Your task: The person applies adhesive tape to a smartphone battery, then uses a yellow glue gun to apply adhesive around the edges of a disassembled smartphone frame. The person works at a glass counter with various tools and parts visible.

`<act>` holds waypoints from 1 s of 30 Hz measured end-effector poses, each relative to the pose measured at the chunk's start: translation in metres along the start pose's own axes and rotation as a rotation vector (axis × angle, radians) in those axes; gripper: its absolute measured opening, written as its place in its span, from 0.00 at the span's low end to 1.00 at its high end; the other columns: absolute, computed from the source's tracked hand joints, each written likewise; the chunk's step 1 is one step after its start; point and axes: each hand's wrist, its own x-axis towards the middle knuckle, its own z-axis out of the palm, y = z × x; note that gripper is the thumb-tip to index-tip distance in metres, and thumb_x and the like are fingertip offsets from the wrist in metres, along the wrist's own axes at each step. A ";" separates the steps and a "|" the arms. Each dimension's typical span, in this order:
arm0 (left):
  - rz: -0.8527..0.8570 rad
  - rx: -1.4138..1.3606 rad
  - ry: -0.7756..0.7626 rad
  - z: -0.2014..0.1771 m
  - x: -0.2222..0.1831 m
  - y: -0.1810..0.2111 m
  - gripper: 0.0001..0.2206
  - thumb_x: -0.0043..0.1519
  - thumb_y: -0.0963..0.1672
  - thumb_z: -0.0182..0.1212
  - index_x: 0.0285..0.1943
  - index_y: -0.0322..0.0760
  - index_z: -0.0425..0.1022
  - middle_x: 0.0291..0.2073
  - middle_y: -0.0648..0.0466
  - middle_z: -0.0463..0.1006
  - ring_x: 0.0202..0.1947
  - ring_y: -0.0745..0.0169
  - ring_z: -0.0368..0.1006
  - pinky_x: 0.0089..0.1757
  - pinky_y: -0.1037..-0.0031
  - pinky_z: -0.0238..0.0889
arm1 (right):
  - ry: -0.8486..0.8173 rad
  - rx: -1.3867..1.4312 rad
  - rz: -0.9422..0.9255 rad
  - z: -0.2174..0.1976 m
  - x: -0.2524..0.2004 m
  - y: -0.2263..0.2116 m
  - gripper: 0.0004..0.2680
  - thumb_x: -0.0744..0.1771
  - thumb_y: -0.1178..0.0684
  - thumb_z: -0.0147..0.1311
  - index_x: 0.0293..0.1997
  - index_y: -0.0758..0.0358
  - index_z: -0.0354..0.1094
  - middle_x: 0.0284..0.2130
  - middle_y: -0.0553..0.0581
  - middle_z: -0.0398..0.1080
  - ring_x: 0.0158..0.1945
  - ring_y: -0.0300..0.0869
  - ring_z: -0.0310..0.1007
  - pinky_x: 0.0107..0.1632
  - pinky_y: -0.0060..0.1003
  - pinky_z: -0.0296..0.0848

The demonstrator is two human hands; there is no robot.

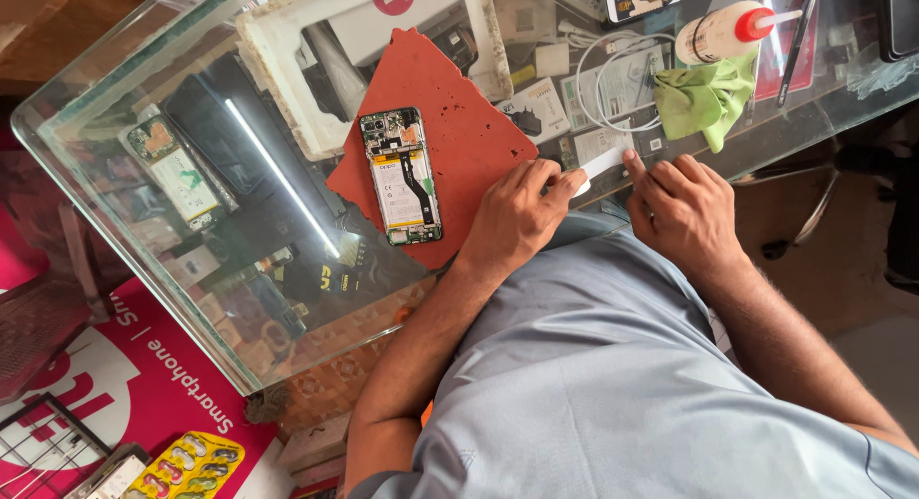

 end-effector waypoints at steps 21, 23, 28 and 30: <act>0.017 0.016 0.018 -0.004 -0.004 0.007 0.21 0.63 0.36 0.63 0.66 0.40 0.71 0.43 0.53 0.70 0.43 0.56 0.72 0.45 0.65 0.72 | -0.037 0.146 0.018 0.026 -0.002 -0.029 0.16 0.63 0.58 0.59 0.55 0.70 0.73 0.24 0.53 0.66 0.26 0.46 0.71 0.31 0.42 0.70; 0.017 -0.001 0.022 -0.006 -0.005 0.007 0.19 0.63 0.36 0.63 0.65 0.38 0.71 0.44 0.53 0.70 0.44 0.56 0.72 0.46 0.65 0.71 | -0.071 0.196 -0.013 0.023 -0.001 -0.028 0.14 0.62 0.57 0.60 0.53 0.69 0.74 0.24 0.54 0.66 0.26 0.47 0.71 0.32 0.42 0.70; 0.005 -0.031 0.002 -0.009 -0.004 0.006 0.19 0.62 0.36 0.64 0.63 0.35 0.73 0.44 0.52 0.70 0.44 0.55 0.72 0.45 0.65 0.71 | -0.088 0.179 0.050 0.014 0.007 -0.034 0.15 0.63 0.56 0.60 0.56 0.61 0.75 0.23 0.52 0.69 0.25 0.46 0.71 0.30 0.42 0.70; 0.002 -0.040 -0.012 -0.009 -0.004 0.006 0.19 0.61 0.36 0.64 0.62 0.35 0.73 0.43 0.52 0.70 0.44 0.55 0.72 0.45 0.65 0.71 | -0.072 0.164 0.132 0.006 0.007 -0.034 0.17 0.64 0.56 0.59 0.61 0.55 0.76 0.21 0.51 0.70 0.22 0.45 0.72 0.27 0.42 0.69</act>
